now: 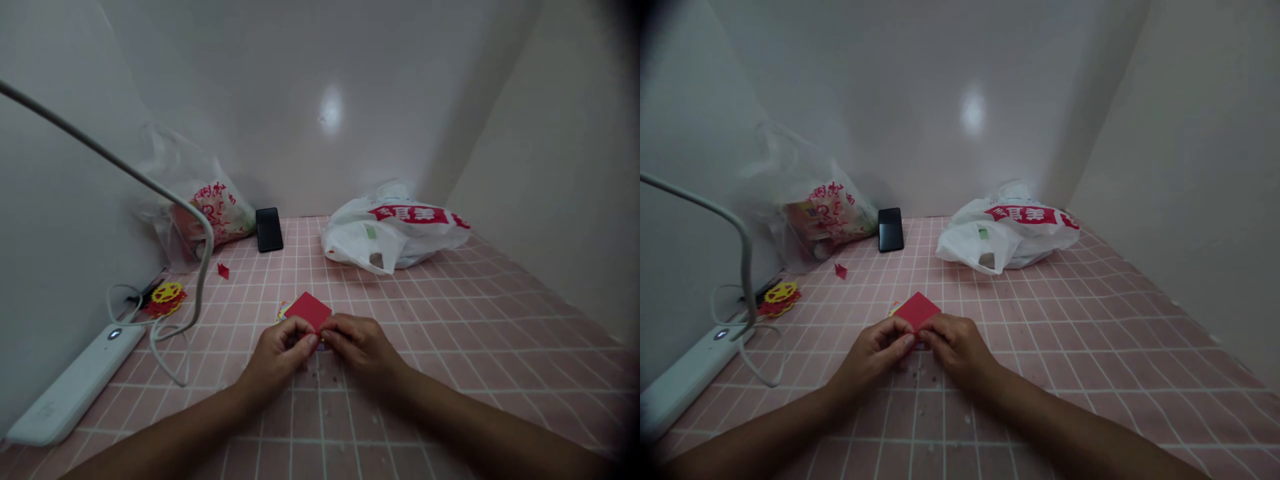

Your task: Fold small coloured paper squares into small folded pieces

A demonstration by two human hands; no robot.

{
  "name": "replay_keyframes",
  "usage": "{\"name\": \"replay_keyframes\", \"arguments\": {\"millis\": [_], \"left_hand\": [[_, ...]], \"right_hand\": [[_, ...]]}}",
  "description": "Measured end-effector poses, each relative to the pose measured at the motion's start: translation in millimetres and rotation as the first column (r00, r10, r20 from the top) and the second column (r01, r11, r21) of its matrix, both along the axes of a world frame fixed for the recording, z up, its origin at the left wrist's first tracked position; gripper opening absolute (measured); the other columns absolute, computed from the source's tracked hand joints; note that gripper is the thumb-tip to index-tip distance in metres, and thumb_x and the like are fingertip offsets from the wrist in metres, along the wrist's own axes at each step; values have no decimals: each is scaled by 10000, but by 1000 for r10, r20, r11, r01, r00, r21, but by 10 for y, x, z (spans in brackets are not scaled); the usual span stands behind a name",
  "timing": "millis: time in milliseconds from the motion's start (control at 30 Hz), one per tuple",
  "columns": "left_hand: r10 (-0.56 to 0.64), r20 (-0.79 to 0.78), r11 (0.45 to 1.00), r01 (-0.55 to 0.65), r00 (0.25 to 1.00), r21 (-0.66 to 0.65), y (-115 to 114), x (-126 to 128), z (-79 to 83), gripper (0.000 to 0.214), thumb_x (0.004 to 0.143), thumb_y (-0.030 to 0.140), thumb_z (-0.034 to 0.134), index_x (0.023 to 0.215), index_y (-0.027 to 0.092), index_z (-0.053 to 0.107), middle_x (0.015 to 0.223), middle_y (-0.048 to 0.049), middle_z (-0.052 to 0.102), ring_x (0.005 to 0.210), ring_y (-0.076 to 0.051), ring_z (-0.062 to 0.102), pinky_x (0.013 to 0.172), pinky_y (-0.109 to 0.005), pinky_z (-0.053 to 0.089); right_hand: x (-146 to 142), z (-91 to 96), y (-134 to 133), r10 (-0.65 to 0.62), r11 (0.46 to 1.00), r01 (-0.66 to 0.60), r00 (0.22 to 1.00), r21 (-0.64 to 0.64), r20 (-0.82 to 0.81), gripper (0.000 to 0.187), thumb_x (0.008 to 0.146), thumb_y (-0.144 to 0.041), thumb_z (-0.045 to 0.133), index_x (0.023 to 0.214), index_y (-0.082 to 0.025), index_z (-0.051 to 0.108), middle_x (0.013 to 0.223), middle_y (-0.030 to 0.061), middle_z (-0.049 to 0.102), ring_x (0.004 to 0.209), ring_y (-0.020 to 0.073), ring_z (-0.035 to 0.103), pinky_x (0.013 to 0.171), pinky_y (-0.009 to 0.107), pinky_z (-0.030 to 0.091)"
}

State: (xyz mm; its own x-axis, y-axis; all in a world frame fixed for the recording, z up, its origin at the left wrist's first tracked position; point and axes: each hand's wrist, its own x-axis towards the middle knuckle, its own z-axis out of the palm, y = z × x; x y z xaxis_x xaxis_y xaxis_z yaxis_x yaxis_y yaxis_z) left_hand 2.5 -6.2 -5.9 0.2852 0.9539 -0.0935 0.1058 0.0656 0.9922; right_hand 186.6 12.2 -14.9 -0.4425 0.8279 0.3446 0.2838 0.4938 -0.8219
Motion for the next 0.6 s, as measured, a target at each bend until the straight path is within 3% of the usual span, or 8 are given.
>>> {"name": "replay_keyframes", "arguments": {"millis": [200, 433, 600], "left_hand": [[-9, -40, 1000, 9, 999, 8, -9, -1, 21, 236, 831, 388, 603, 774, 163, 560, 598, 49, 494, 525, -89, 453, 528, -217, 355], [-13, -19, 1000, 13, 1000, -9, -11, -3, 33, 249, 824, 403, 595, 768, 166, 539, 599, 54, 491, 517, -85, 449, 529, -219, 359], [-17, -31, 1000, 16, 999, -15, -3, 7, 57, 259, 813, 413, 597, 758, 168, 531, 592, 54, 491, 510, -85, 443, 519, -217, 354]], "right_hand": [[8, -13, 7, 48, 991, -46, 999, 125, -16, 216, 957, -205, 514, 803, -162, 659, 731, 32, 658, 657, 142, 587, 632, 252, 425], [-3, -27, -6, 23, 999, -22, 999, 38, -25, 140, 943, -183, 553, 882, -155, 677, 793, 35, 680, 709, 146, 614, 667, 249, 442], [2, -27, 0, 31, 997, -30, 999, 66, -12, 160, 949, -181, 549, 843, -153, 666, 741, 19, 644, 667, 133, 582, 642, 239, 420]]}}
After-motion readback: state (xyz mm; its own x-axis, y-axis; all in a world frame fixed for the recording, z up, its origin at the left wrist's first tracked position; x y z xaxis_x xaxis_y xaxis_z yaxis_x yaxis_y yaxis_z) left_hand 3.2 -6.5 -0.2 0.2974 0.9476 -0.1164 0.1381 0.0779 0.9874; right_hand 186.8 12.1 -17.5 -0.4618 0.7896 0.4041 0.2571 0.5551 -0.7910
